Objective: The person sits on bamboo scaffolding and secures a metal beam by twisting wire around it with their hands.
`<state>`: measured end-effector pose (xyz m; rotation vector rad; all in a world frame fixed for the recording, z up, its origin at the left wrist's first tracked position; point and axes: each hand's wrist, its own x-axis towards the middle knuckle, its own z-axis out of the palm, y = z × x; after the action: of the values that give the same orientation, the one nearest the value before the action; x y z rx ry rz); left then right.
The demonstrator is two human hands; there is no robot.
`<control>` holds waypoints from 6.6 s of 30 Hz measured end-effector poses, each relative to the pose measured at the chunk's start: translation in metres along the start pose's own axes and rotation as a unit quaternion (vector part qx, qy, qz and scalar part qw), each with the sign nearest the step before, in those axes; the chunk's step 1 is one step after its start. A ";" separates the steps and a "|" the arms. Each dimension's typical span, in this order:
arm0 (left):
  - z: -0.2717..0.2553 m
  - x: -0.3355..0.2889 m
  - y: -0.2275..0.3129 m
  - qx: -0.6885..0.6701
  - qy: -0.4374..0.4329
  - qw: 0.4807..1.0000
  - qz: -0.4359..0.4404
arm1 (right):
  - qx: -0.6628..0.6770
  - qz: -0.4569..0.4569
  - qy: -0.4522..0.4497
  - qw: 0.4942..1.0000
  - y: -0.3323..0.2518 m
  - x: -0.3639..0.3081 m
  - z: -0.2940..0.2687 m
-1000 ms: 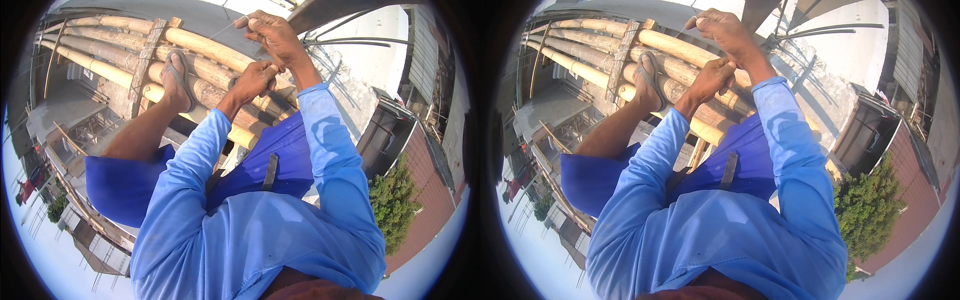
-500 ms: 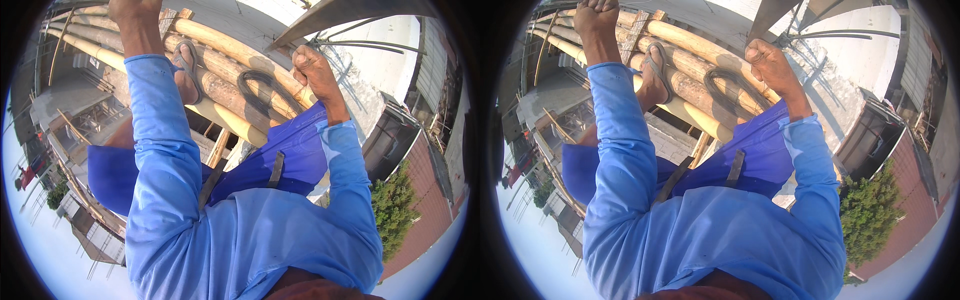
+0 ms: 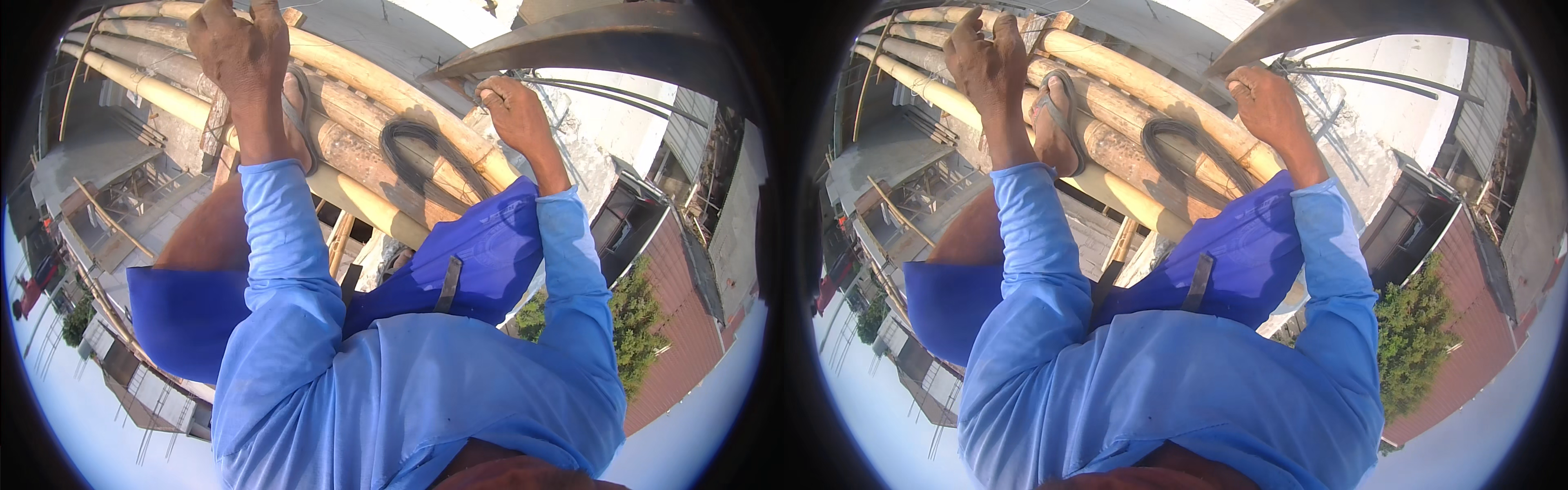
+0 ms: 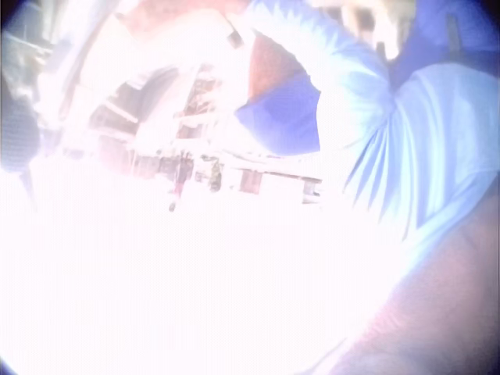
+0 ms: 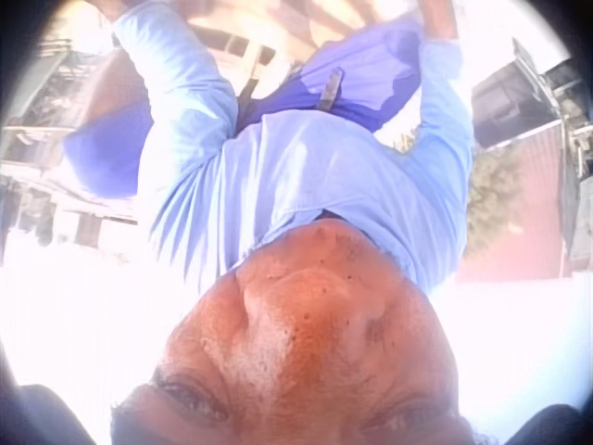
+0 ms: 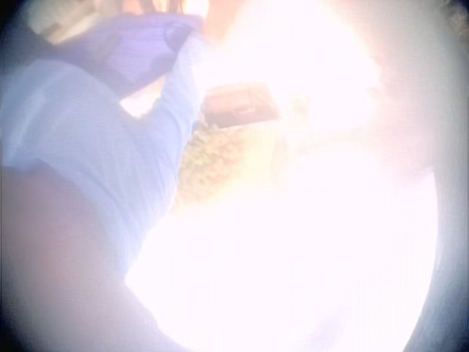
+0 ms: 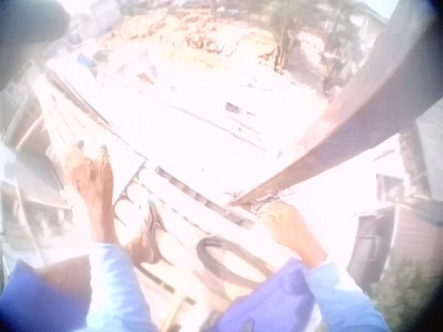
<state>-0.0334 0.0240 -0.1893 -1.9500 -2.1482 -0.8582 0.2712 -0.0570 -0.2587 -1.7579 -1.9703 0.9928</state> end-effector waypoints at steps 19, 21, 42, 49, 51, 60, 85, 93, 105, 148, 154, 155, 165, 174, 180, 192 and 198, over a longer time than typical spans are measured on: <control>0.095 -0.033 -0.035 0.007 -0.454 0.887 0.084 | 0.085 0.067 -0.148 0.983 0.088 0.025 0.062; 0.097 -0.013 -0.058 -0.008 -0.411 0.910 0.052 | 0.067 0.159 -0.177 0.969 0.087 0.027 0.057; 0.140 0.048 0.014 -0.265 -0.549 0.790 0.067 | 0.107 0.137 0.010 0.985 0.092 0.059 0.060; 0.236 0.021 -0.005 -0.202 -0.434 0.843 0.244 | -0.083 0.131 -0.032 0.987 0.118 0.057 0.066; 0.237 0.015 0.001 -0.102 -0.466 0.845 0.240 | -0.057 0.214 -0.049 0.974 0.108 0.054 0.062; 0.309 -0.075 0.066 -0.015 -0.469 0.811 0.349 | -0.086 0.252 -0.104 0.958 0.104 0.050 0.060; 0.297 -0.110 0.054 -0.142 -0.378 0.853 0.331 | -0.336 0.463 -0.434 0.695 0.231 -0.301 -0.046; 0.328 -0.141 0.042 -0.051 -0.288 0.897 0.331 | -0.107 0.178 -0.116 0.971 0.137 -0.089 -0.009; 0.350 -0.138 0.044 -0.034 -0.420 0.852 0.311 | -0.211 0.225 -0.065 0.949 0.104 0.060 0.091; 0.416 -0.190 0.003 -0.143 -0.182 0.942 0.242 | -0.318 0.075 -0.144 0.934 0.143 0.071 0.121; 0.383 -0.162 0.029 -0.125 -0.427 0.889 0.112 | -0.395 -0.074 -0.169 0.900 0.145 0.065 0.120; 0.380 -0.162 0.031 -0.104 -0.418 0.897 0.100 | -0.336 -0.039 -0.147 0.930 0.138 0.068 0.122; 0.363 -0.147 0.037 -0.155 -0.505 0.848 0.031 | -0.322 0.062 -0.154 0.932 0.117 0.073 0.146; 0.351 -0.134 0.044 -0.153 -0.541 0.826 -0.021 | -0.338 0.063 -0.288 0.894 0.150 0.100 0.180; 0.341 -0.124 0.047 -0.098 -0.580 0.808 -0.043 | -0.357 0.060 -0.291 0.886 0.166 0.108 0.200; 0.403 -0.169 0.000 -0.095 -0.511 0.811 0.269 | -0.223 0.224 -0.293 0.902 0.105 0.117 0.177; 0.340 -0.128 0.042 -0.060 -0.657 0.729 0.180 | -0.096 0.324 -0.176 0.924 0.109 0.112 0.169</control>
<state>0.1235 0.0735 -0.5156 -3.4415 -1.8497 0.8063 0.2209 0.0032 -0.4754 -2.5900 -1.7331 1.4424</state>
